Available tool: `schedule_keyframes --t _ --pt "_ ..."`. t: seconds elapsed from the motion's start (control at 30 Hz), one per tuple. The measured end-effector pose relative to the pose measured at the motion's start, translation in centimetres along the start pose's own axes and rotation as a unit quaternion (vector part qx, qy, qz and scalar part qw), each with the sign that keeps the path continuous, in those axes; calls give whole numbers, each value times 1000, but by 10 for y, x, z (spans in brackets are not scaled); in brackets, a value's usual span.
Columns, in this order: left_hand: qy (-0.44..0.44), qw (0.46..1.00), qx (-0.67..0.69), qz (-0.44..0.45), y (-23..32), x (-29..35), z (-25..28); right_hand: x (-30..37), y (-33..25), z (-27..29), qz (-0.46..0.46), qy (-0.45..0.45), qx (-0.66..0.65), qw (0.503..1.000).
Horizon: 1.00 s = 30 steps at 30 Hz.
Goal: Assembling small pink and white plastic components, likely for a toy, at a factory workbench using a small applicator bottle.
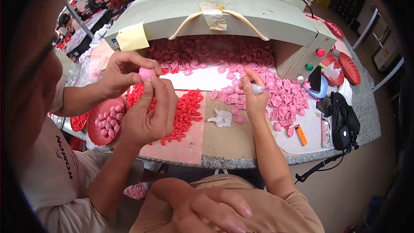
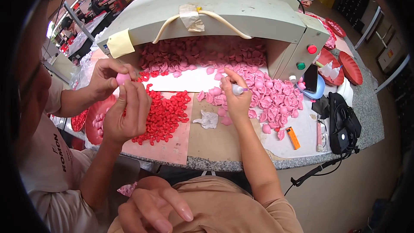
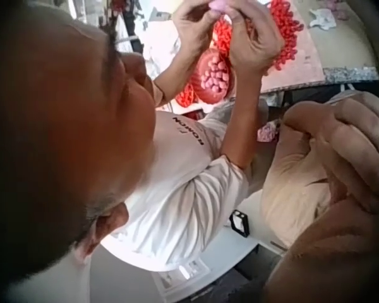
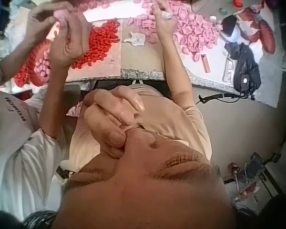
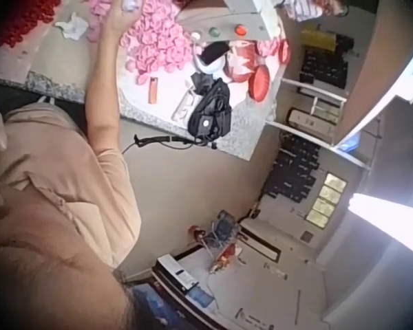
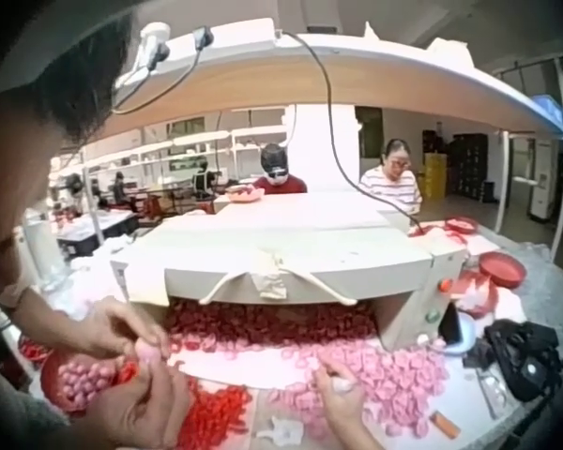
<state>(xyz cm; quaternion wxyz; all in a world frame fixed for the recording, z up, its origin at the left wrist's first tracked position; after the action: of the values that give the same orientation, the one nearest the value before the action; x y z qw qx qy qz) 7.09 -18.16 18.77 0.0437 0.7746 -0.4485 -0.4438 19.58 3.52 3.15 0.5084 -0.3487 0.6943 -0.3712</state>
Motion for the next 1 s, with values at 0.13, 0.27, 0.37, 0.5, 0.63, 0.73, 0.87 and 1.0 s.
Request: schedule_keyframes --t 0.13,0.27,0.37,0.5,0.63,0.73,0.87,1.0 --pt "17 998 -37 51 8 -3 -10 1 -3 -3 -5 -2 -13 1000" --pt "-26 999 -24 38 11 -1 -6 2 -5 -5 -6 0 -24 1000" --pt "16 998 -30 -46 2 3 -6 1 2 5 -7 4 -1 1000" --pt "24 997 -55 -38 8 3 -18 1 -2 0 5 -2 -14 1000" --pt "92 986 -110 -87 3 -2 -30 3 -2 1 -3 1 1 1000" --pt "-49 996 -9 76 13 -1 8 1 -2 3 -6 2 -17 1000" --pt "-100 988 -64 102 24 -34 44 3 -7 -16 -5 -16 -15 1000" --pt "-153 971 -99 156 11 -82 98 1 -1 -4 1 -4 -2 1000"
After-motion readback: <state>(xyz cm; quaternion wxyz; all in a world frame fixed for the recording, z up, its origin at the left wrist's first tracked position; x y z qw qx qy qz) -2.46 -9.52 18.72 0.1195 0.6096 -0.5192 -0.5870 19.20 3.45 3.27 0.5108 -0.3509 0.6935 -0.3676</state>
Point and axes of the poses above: each hand's wrist, its own x-axis away from the middle knuckle, its own z-axis out of the back of the hand, y = z × x, the point moved 3 cm from there along -x, towards the middle knuckle, and after that the axes turned 2 degrees about z, right-handed, at the moved point
